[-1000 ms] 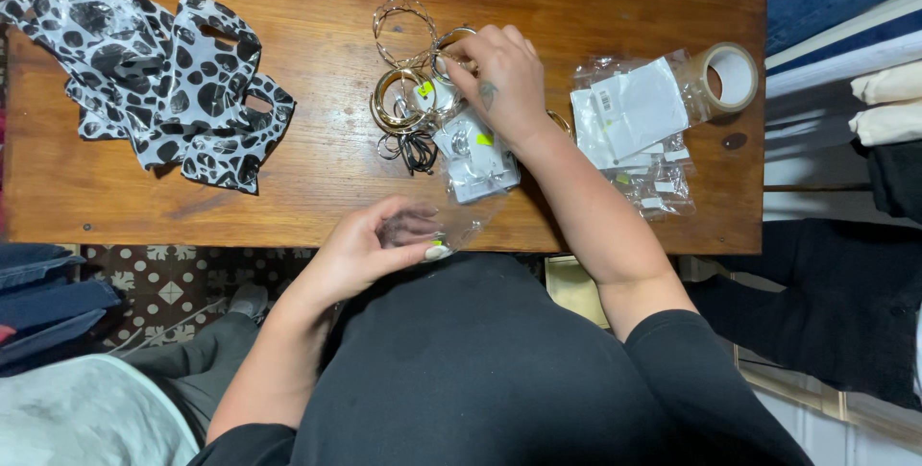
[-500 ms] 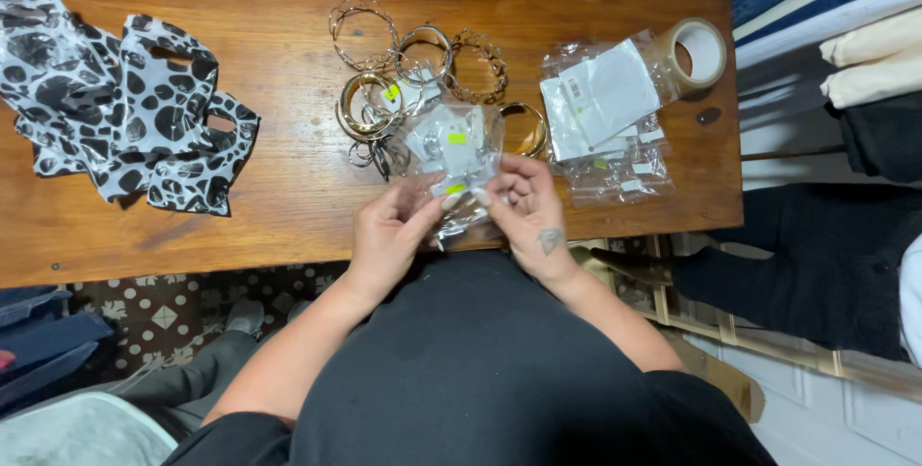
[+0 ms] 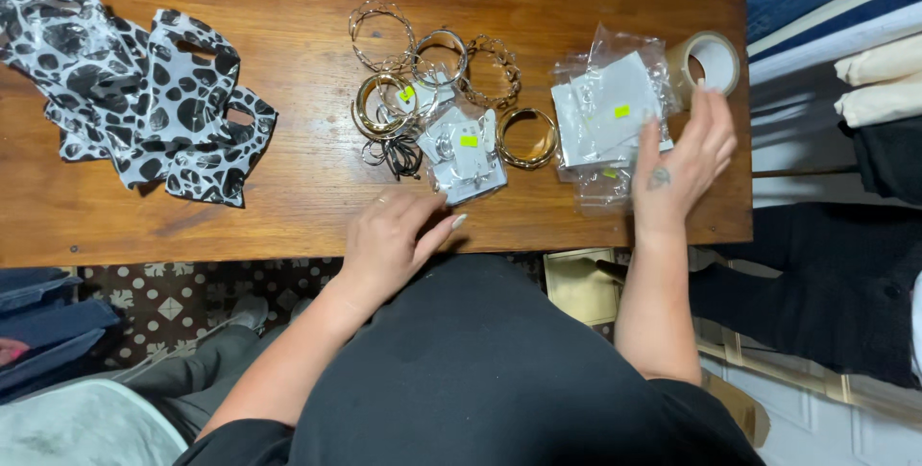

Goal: The person packs multiple gold and silver bangle bracelets into small clear plastic bags with white backing cards. They handle each bracelet individually, place it in a bag, and set the packaged item aside on the table. Patterned fabric pieces and a roll of tape are also visible on the table.

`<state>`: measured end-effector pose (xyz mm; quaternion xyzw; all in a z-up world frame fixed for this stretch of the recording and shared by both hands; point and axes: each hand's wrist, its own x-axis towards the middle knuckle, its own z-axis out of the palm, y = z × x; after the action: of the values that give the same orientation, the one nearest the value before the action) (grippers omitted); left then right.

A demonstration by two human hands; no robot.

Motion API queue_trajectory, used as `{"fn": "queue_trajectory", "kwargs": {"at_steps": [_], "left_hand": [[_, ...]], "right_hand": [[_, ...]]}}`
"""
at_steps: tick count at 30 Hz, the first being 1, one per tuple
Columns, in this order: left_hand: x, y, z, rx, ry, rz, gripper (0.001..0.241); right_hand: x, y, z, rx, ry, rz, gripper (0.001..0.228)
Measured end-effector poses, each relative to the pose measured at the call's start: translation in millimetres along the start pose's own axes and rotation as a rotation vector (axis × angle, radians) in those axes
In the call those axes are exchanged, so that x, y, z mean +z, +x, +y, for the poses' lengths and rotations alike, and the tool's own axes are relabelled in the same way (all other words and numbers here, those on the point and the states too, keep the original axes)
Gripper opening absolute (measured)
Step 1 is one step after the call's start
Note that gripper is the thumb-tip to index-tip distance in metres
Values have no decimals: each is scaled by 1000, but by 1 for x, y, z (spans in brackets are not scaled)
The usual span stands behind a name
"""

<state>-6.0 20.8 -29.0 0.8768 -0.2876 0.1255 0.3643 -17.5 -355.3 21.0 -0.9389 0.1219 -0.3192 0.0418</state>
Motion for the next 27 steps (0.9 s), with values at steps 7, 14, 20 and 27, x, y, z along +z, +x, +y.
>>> {"fn": "queue_trajectory", "kwargs": {"at_steps": [7,14,20,27], "left_hand": [[-73,112,19,207,572,-114,88],[-44,125,-11,176,584,-94,97],[-108,137,35,-400,-1607,237,110],[-109,129,20,-530,-2394,640,112]], "right_hand": [[-29,38,-83,-295,164,-276,83],[-6,58,-125,-515,169,-558,77],[-34,67,-117,309,1852,-412,92],[-19,51,-90,856,2693,13,86]]}}
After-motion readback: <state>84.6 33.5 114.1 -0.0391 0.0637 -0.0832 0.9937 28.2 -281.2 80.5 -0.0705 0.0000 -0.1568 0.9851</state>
